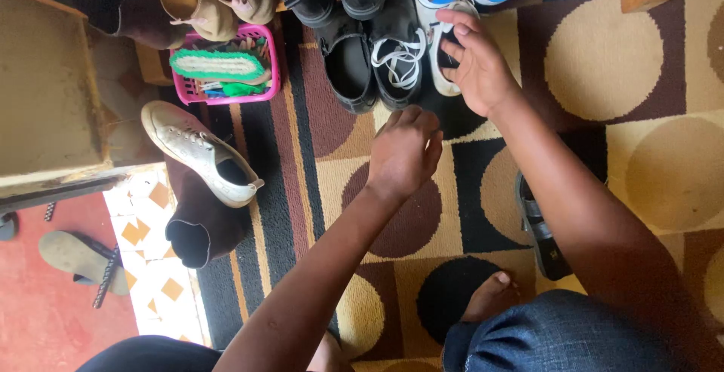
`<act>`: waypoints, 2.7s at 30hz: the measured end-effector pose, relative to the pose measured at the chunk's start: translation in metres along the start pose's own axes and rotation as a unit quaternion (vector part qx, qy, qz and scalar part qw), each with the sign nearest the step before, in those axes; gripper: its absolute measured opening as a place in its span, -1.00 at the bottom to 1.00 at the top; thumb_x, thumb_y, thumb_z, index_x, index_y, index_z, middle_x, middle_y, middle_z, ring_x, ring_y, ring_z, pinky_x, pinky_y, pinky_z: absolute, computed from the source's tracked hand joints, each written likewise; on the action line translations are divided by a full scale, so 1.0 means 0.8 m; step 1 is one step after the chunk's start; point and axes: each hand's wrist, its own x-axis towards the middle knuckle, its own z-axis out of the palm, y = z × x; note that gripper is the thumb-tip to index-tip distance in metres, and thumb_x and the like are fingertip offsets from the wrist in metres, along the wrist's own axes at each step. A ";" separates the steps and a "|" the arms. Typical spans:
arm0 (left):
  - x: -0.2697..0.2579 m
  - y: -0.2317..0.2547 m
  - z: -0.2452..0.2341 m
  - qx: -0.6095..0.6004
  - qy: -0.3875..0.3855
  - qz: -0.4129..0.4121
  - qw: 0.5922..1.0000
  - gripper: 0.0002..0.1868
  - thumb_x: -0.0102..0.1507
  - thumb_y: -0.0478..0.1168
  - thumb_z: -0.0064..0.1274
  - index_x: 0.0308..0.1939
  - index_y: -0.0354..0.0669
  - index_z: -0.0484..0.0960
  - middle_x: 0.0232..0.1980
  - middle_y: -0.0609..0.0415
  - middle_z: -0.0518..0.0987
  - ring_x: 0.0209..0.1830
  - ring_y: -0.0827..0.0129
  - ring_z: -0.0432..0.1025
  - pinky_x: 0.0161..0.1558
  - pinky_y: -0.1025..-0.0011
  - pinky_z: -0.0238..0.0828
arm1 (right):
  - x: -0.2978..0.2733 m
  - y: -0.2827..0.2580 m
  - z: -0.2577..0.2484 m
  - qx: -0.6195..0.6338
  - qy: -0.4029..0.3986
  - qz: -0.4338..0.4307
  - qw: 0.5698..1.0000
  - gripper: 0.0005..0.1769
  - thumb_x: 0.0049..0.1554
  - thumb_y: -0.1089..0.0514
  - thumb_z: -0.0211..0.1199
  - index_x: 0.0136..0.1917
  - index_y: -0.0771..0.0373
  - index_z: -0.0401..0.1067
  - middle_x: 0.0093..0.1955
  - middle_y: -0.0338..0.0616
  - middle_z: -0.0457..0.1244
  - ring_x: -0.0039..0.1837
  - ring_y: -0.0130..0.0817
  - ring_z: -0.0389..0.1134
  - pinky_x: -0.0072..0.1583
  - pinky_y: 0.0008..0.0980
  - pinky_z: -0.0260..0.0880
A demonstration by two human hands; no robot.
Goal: The person organizes shoes on a rug and places them onto a shoe rack, handling various pairs including sneakers, boots, and sandals by hand.
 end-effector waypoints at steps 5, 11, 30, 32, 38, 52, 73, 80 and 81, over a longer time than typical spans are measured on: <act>-0.002 0.000 -0.007 -0.005 0.000 -0.009 1.000 -0.88 0.25 -0.24 0.09 -0.16 -0.16 0.59 -0.08 -0.05 0.56 0.02 0.03 0.46 0.01 0.14 0.45 | -0.003 0.005 -0.006 0.008 -0.020 -0.006 1.000 -0.44 0.22 -0.28 0.15 0.40 -0.06 0.31 0.49 -0.32 0.11 0.49 -0.23 0.08 0.46 0.06 0.09; -0.001 -0.001 -0.006 -0.006 -0.009 -0.017 1.000 -0.87 0.25 -0.23 0.09 -0.15 -0.15 0.59 -0.08 -0.04 0.56 0.02 0.03 0.46 0.00 0.13 0.44 | 0.001 0.013 -0.012 -0.005 0.013 0.003 1.000 -0.51 0.25 -0.17 0.14 0.39 -0.03 0.32 0.46 -0.34 0.14 0.48 -0.33 0.10 0.42 0.00 0.12; -0.037 -0.097 -0.178 0.247 -0.182 0.088 0.948 -0.68 0.21 -0.32 0.08 0.06 -0.11 0.62 0.29 -0.09 0.48 0.12 0.04 0.43 0.07 0.06 0.43 | -0.044 -0.072 0.193 -0.379 -0.143 -0.133 0.905 -0.80 0.27 0.26 0.16 0.13 0.38 0.48 0.03 -0.08 0.40 0.05 -0.39 0.45 0.05 -0.36 0.49; -0.056 -0.124 -0.207 0.261 -0.172 0.054 0.948 -0.63 0.02 -0.23 0.19 -0.09 -0.13 0.65 0.05 -0.11 0.52 0.14 -0.01 0.45 0.09 0.03 0.41 | -0.036 -0.094 0.228 -0.442 -0.233 -0.096 0.861 -0.79 0.25 0.21 0.16 0.13 0.30 0.48 -0.09 -0.13 0.38 -0.10 -0.38 0.41 -0.10 -0.30 0.47; -0.064 -0.237 -0.221 0.315 -0.191 -0.086 0.925 -0.80 0.13 -0.19 0.22 -0.18 -0.08 0.71 -0.05 -0.01 0.61 0.07 0.10 0.49 0.08 0.13 0.46 | 0.034 -0.112 0.342 -0.653 -0.401 -0.080 0.638 -0.72 0.22 0.05 0.21 -0.20 0.29 0.53 -0.41 -0.11 0.29 -0.36 -0.25 0.32 -0.22 -0.08 0.34; -0.105 -0.310 -0.182 0.560 -0.182 -0.041 0.807 -0.69 0.28 -0.13 -0.01 0.07 0.00 0.65 -0.06 0.09 0.63 0.05 0.21 0.47 0.09 0.19 0.29 | 0.055 0.011 0.361 -0.632 -0.337 -0.078 0.693 -0.86 0.11 0.21 0.13 -0.27 0.18 0.46 -0.24 0.05 0.37 -0.17 -0.03 0.44 -0.08 -0.02 0.40; -0.032 -0.132 -0.205 0.351 -0.253 -0.152 0.889 -0.80 0.23 -0.08 0.10 -0.38 -0.04 0.72 -0.34 -0.03 0.70 -0.34 0.16 0.63 -0.29 0.21 0.57 | -0.031 -0.035 0.277 -0.463 -0.152 0.161 0.858 -0.71 0.23 0.07 0.14 -0.17 0.33 0.49 -0.33 -0.07 0.37 -0.24 -0.28 0.50 -0.13 -0.25 0.53; -0.046 -0.057 -0.176 0.280 -0.288 -0.065 0.914 -0.80 0.22 -0.07 0.11 -0.36 -0.08 0.71 -0.34 -0.02 0.68 -0.38 0.18 0.61 -0.29 0.22 0.54 | -0.107 -0.017 0.206 -0.411 -0.233 0.199 0.859 -0.68 0.17 0.06 0.17 0.08 0.30 0.52 -0.09 -0.09 0.47 -0.10 -0.45 0.46 -0.03 -0.39 0.42; -0.048 -0.047 -0.171 0.278 -0.311 -0.063 0.906 -0.79 0.27 -0.07 0.09 -0.33 -0.08 0.70 -0.32 -0.03 0.68 -0.35 0.19 0.62 -0.28 0.22 0.54 | -0.116 -0.009 0.198 -0.368 -0.237 0.223 0.871 -0.65 0.17 0.06 0.18 0.14 0.30 0.49 -0.06 -0.09 0.48 -0.06 -0.47 0.48 0.00 -0.42 0.42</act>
